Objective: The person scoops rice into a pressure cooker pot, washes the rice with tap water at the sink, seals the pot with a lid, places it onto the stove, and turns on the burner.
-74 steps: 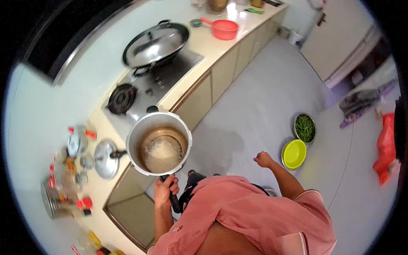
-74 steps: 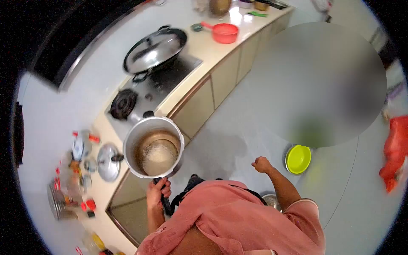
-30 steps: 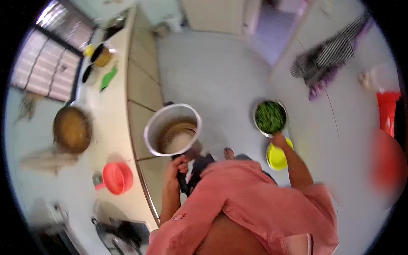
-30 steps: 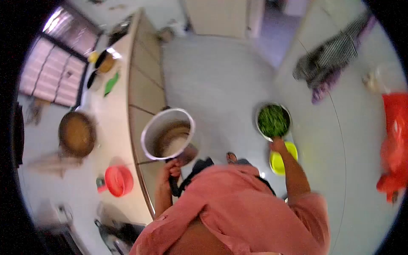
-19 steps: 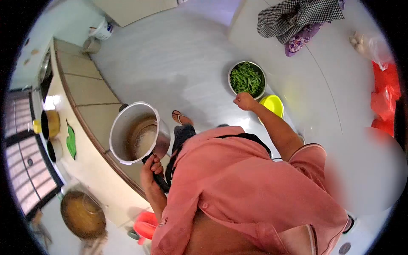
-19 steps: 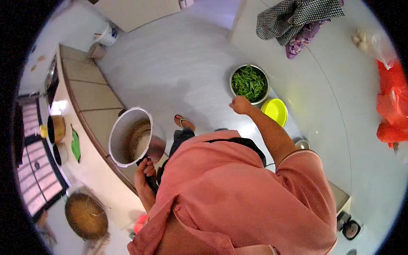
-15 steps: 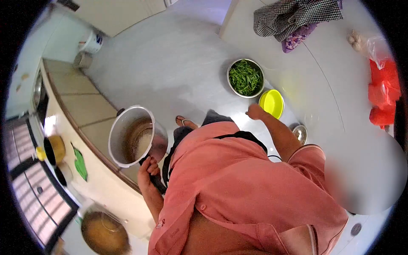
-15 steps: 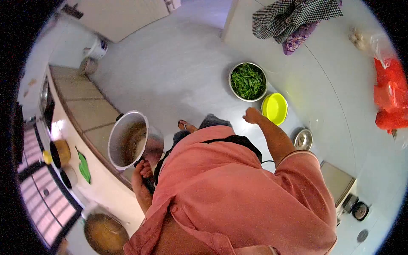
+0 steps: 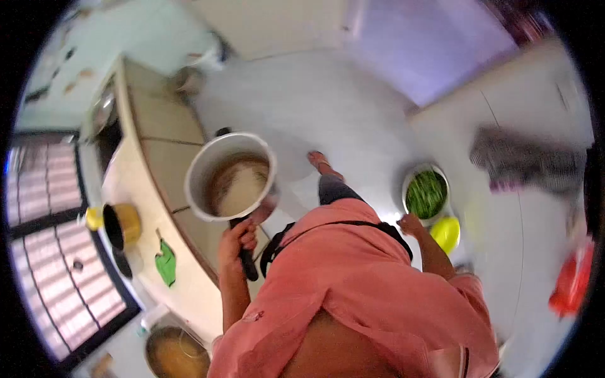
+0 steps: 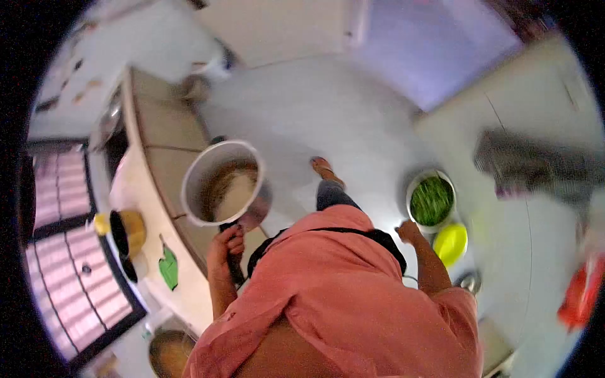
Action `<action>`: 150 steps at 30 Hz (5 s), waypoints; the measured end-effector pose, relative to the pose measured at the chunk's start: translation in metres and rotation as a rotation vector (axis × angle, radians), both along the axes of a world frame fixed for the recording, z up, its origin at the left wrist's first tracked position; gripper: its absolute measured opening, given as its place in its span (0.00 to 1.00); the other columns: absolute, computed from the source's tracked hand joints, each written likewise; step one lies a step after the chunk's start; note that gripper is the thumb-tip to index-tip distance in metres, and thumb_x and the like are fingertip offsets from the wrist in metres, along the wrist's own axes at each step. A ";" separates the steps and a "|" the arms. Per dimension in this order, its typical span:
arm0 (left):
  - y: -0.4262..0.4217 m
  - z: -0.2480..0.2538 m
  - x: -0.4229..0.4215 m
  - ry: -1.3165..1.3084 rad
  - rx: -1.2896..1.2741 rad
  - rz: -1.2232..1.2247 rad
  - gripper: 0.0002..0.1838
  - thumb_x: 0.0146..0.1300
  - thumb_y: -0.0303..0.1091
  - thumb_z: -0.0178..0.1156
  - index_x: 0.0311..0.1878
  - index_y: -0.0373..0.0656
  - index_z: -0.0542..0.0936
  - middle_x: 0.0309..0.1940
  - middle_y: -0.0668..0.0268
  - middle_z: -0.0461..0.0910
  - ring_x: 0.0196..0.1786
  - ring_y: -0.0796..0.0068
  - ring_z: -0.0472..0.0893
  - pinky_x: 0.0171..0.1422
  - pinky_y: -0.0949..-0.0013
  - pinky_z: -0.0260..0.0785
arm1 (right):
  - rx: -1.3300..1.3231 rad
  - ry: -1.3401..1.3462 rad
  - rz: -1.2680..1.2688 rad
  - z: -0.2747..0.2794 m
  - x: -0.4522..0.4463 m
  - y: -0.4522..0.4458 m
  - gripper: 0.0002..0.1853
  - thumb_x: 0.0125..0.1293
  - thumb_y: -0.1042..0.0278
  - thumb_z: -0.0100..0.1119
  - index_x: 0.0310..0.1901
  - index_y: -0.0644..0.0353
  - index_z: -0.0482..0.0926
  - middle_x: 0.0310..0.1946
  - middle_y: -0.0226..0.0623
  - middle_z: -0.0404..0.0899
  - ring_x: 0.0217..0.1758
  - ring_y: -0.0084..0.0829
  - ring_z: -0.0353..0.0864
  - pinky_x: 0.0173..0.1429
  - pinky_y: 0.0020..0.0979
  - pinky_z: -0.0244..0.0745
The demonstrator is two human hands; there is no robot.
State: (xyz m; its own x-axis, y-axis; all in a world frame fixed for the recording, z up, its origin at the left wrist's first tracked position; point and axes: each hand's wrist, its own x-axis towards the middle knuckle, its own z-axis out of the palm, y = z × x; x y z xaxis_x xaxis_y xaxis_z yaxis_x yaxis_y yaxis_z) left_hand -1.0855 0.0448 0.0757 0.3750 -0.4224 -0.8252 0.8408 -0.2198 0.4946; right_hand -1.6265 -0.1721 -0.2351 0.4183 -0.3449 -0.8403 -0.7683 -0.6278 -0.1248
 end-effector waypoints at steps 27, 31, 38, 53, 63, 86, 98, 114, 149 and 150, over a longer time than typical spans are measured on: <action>-0.111 0.097 0.382 -0.208 -0.233 0.649 0.06 0.68 0.26 0.61 0.39 0.36 0.73 0.29 0.65 0.75 0.21 0.85 0.66 0.22 0.76 0.56 | -0.017 -0.651 0.181 0.172 0.827 -0.385 0.18 0.68 0.55 0.63 0.38 0.66 0.86 0.35 0.55 0.86 0.41 0.50 0.87 0.49 0.44 0.81; -0.108 0.113 0.445 -0.232 -0.197 0.748 0.07 0.68 0.27 0.61 0.39 0.36 0.73 0.29 0.65 0.75 0.21 0.85 0.66 0.22 0.76 0.57 | -0.014 -0.654 0.219 0.193 0.915 -0.385 0.18 0.68 0.55 0.63 0.39 0.66 0.85 0.36 0.54 0.86 0.41 0.50 0.87 0.47 0.44 0.81; -0.109 0.106 0.524 -0.331 -0.148 0.904 0.08 0.70 0.33 0.61 0.36 0.41 0.74 0.24 0.72 0.71 0.18 0.86 0.63 0.20 0.77 0.53 | 0.067 -0.715 0.379 0.221 1.082 -0.377 0.16 0.68 0.58 0.64 0.40 0.67 0.85 0.33 0.53 0.86 0.39 0.49 0.86 0.45 0.44 0.80; -0.162 0.058 0.702 -0.299 -0.156 1.300 0.06 0.69 0.28 0.61 0.39 0.36 0.75 0.29 0.65 0.76 0.22 0.84 0.68 0.23 0.76 0.61 | 0.265 -0.995 0.924 0.257 1.506 -0.319 0.15 0.69 0.60 0.64 0.42 0.67 0.83 0.32 0.51 0.85 0.35 0.47 0.85 0.42 0.43 0.78; -0.173 0.049 0.762 -0.282 -0.150 1.362 0.07 0.70 0.27 0.59 0.36 0.36 0.75 0.27 0.67 0.74 0.21 0.85 0.67 0.22 0.77 0.58 | 0.255 -0.967 1.274 0.280 1.638 -0.220 0.14 0.69 0.61 0.62 0.41 0.66 0.82 0.36 0.56 0.85 0.42 0.56 0.85 0.48 0.50 0.78; -0.183 0.033 0.833 -0.223 -0.099 1.514 0.07 0.67 0.28 0.62 0.34 0.36 0.76 0.22 0.68 0.73 0.19 0.80 0.67 0.23 0.73 0.59 | -0.018 -1.289 2.199 0.258 1.831 0.027 0.12 0.60 0.69 0.61 0.44 0.66 0.83 0.50 0.50 0.82 0.58 0.47 0.80 0.62 0.46 0.78; -0.187 0.018 0.859 -0.205 -0.077 1.543 0.06 0.68 0.25 0.61 0.36 0.35 0.76 0.26 0.64 0.75 0.21 0.82 0.67 0.21 0.73 0.58 | -0.211 -1.236 2.534 0.267 1.867 0.098 0.19 0.65 0.66 0.56 0.54 0.64 0.81 0.73 0.48 0.67 0.81 0.42 0.57 0.68 0.48 0.72; -0.161 0.015 0.882 -0.156 -0.075 1.508 0.06 0.69 0.27 0.62 0.37 0.36 0.77 0.26 0.65 0.75 0.20 0.81 0.68 0.22 0.73 0.60 | 0.019 -1.215 2.228 0.247 1.871 0.114 0.15 0.64 0.66 0.61 0.50 0.61 0.82 0.58 0.47 0.80 0.69 0.44 0.73 0.62 0.45 0.78; -0.105 -0.031 0.895 -0.064 -0.055 1.361 0.10 0.69 0.32 0.63 0.34 0.38 0.75 0.18 0.68 0.71 0.16 0.78 0.66 0.23 0.69 0.59 | 0.804 -0.804 1.215 0.215 1.720 0.025 0.14 0.66 0.62 0.67 0.32 0.65 0.77 0.22 0.51 0.80 0.25 0.52 0.81 0.32 0.46 0.73; -0.104 -0.028 0.896 -0.065 -0.035 1.338 0.11 0.68 0.32 0.64 0.32 0.37 0.76 0.17 0.68 0.70 0.16 0.77 0.66 0.22 0.69 0.57 | 0.797 -0.797 1.222 0.218 1.720 0.026 0.14 0.66 0.62 0.67 0.32 0.65 0.77 0.22 0.50 0.80 0.25 0.52 0.81 0.32 0.46 0.73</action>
State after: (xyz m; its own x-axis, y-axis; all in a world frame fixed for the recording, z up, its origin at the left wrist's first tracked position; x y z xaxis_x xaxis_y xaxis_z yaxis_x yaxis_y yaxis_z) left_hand -0.1896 -0.0591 0.0476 0.5518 0.2775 -0.7865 0.3727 0.7615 0.5302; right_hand 0.0931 -0.1463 -0.0176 0.4836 0.8707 -0.0897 0.5064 -0.3619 -0.7827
